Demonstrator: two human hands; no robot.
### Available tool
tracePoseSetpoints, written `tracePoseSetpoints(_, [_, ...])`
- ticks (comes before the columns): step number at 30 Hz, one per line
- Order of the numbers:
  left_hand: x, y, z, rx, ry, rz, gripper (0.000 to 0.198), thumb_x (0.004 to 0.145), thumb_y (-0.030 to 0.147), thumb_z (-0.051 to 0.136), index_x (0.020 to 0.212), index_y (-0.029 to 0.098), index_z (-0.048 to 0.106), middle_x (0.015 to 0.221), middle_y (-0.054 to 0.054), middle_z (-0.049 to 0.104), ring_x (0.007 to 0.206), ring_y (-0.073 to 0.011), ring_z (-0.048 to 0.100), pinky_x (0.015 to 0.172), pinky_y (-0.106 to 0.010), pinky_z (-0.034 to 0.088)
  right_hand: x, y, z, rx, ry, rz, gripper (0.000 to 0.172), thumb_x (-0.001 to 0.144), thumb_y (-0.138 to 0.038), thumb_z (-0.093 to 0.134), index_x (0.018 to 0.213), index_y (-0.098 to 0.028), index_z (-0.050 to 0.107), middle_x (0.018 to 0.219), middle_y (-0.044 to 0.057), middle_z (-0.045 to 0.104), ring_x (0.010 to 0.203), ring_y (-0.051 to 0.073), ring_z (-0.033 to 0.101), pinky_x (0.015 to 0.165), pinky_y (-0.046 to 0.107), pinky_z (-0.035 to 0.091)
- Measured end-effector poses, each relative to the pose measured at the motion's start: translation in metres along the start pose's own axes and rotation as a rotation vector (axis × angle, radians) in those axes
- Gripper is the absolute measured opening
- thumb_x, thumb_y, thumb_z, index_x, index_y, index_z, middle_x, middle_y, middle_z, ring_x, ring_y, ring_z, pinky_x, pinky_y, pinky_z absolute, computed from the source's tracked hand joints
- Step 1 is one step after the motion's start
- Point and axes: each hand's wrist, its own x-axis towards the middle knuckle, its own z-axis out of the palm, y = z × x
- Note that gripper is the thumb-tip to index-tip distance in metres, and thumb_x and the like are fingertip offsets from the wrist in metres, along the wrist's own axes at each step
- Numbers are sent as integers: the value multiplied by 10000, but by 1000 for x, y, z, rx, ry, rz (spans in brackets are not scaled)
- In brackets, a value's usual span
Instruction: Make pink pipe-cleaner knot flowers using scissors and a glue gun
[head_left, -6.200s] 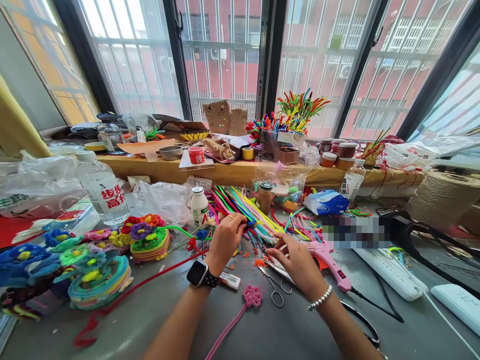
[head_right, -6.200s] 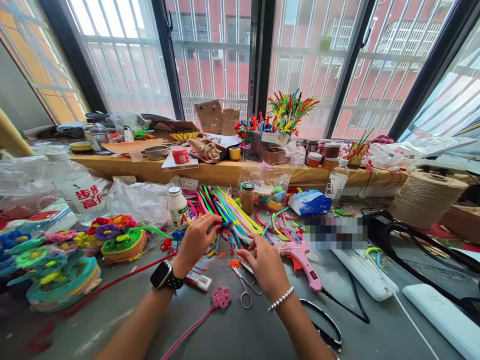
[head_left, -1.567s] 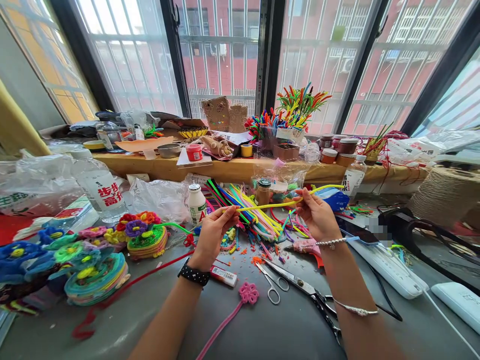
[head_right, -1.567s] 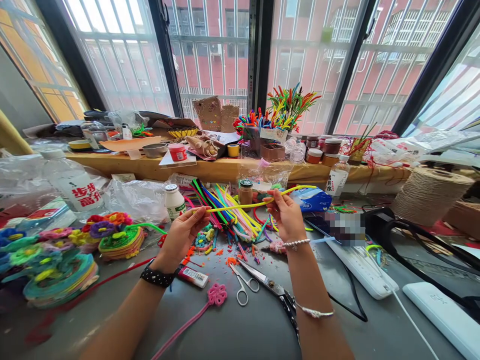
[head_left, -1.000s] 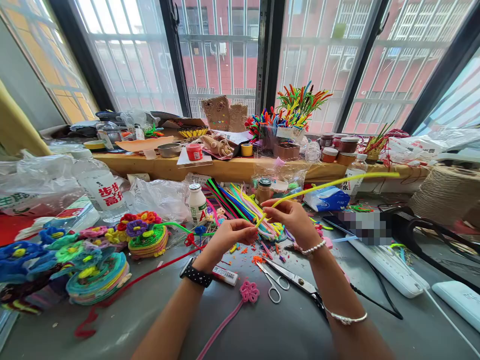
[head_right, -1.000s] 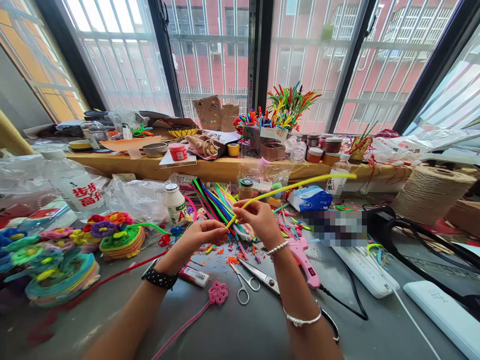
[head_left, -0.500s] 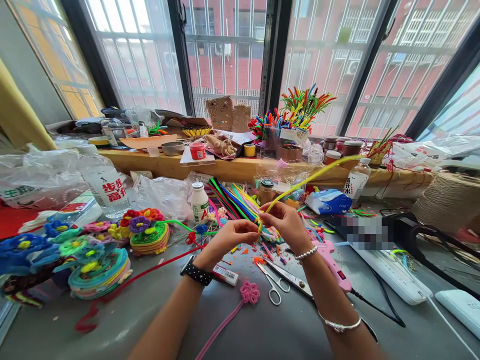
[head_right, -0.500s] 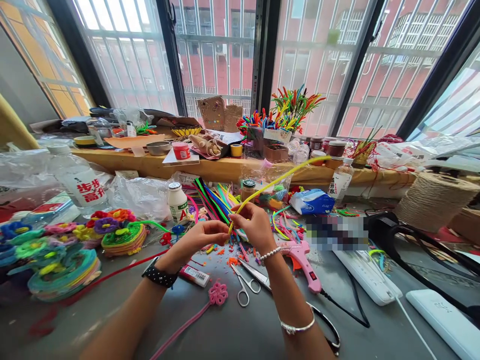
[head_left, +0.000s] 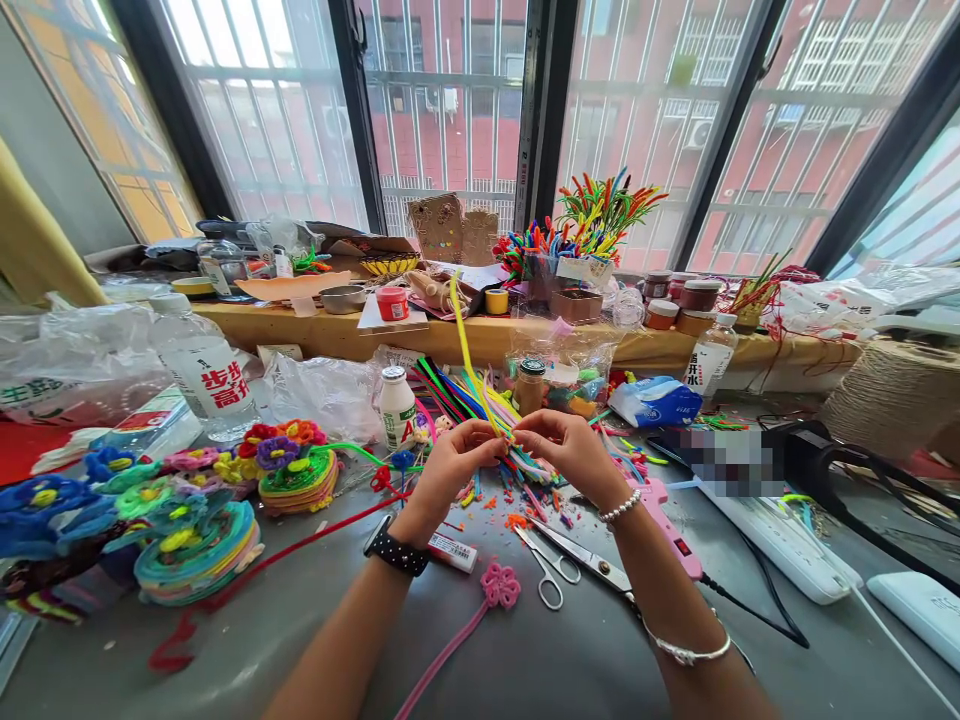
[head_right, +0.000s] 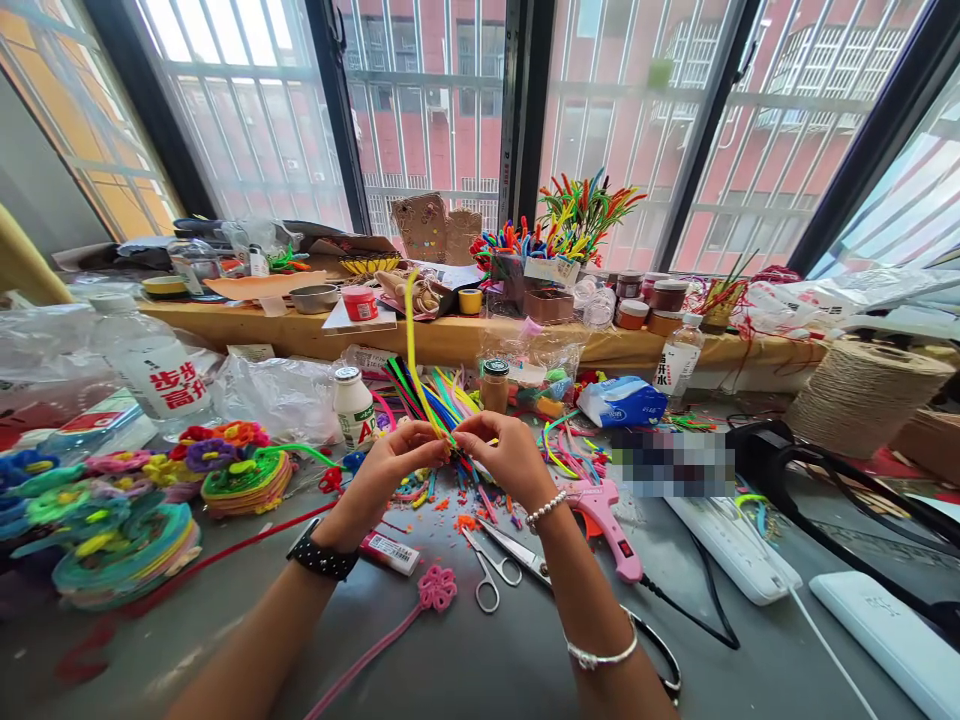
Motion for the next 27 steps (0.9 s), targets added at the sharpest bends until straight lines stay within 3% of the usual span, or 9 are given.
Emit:
tracePoseSetpoints(4, [0, 2, 1, 21, 96, 94, 104, 591, 225, 644, 641, 149, 592, 613, 28, 574, 559, -81, 496, 542, -183, 375, -2, -2, 1, -70, -24, -34, 158, 696, -297, 549, 743, -160, 613, 684, 34, 626, 620, 141, 558, 552, 250, 433])
tracePoseSetpoints(8, [-1, 0, 3, 47, 50, 83, 99, 630, 240, 617, 659, 148, 597, 621, 24, 568, 572, -79, 484, 544, -179, 364, -1, 2, 8, -39, -42, -48, 203, 665, -305, 588, 810, -162, 595, 716, 37, 625, 637, 143, 566, 554, 245, 438])
tracePoseSetpoints(13, [-2, -2, 2, 65, 52, 98, 94, 644, 242, 607, 672, 153, 595, 653, 15, 571, 632, -95, 504, 591, -185, 376, 0, 3, 13, -35, -23, -67, 154, 694, -313, 556, 656, -171, 603, 619, 12, 620, 557, 128, 551, 530, 233, 416])
tracePoseSetpoints(16, [-1, 0, 1, -7, 21, 52, 107, 629, 238, 619, 680, 145, 603, 666, 8, 583, 638, -99, 519, 602, -191, 393, 0, 3, 12, -35, -47, -75, 160, 691, -313, 558, 626, -174, 602, 584, -2, 610, 524, 115, 534, 496, 218, 394])
tracePoseSetpoints(19, [-1, 2, -1, -141, 81, 83, 127, 627, 234, 623, 716, 146, 600, 715, 0, 609, 687, -109, 552, 662, -211, 421, 0, 4, 10, -5, -80, -34, 155, 674, -312, 574, 620, -170, 605, 561, -3, 601, 507, 110, 524, 489, 215, 393])
tracePoseSetpoints(23, [0, 4, -1, -261, 155, 143, 125, 639, 233, 619, 721, 145, 585, 668, 9, 626, 684, -116, 589, 694, -235, 451, 1, 7, 14, 193, -69, 31, 160, 652, -325, 591, 634, -167, 608, 566, -5, 595, 517, 110, 526, 521, 229, 414])
tracePoseSetpoints(27, [-1, 4, -1, -325, 177, 123, 119, 629, 213, 633, 706, 135, 585, 653, 9, 637, 656, -108, 605, 672, -219, 470, 2, 9, 22, 485, 78, 96, 175, 649, -335, 594, 673, -162, 605, 579, -14, 589, 510, 91, 515, 538, 224, 422])
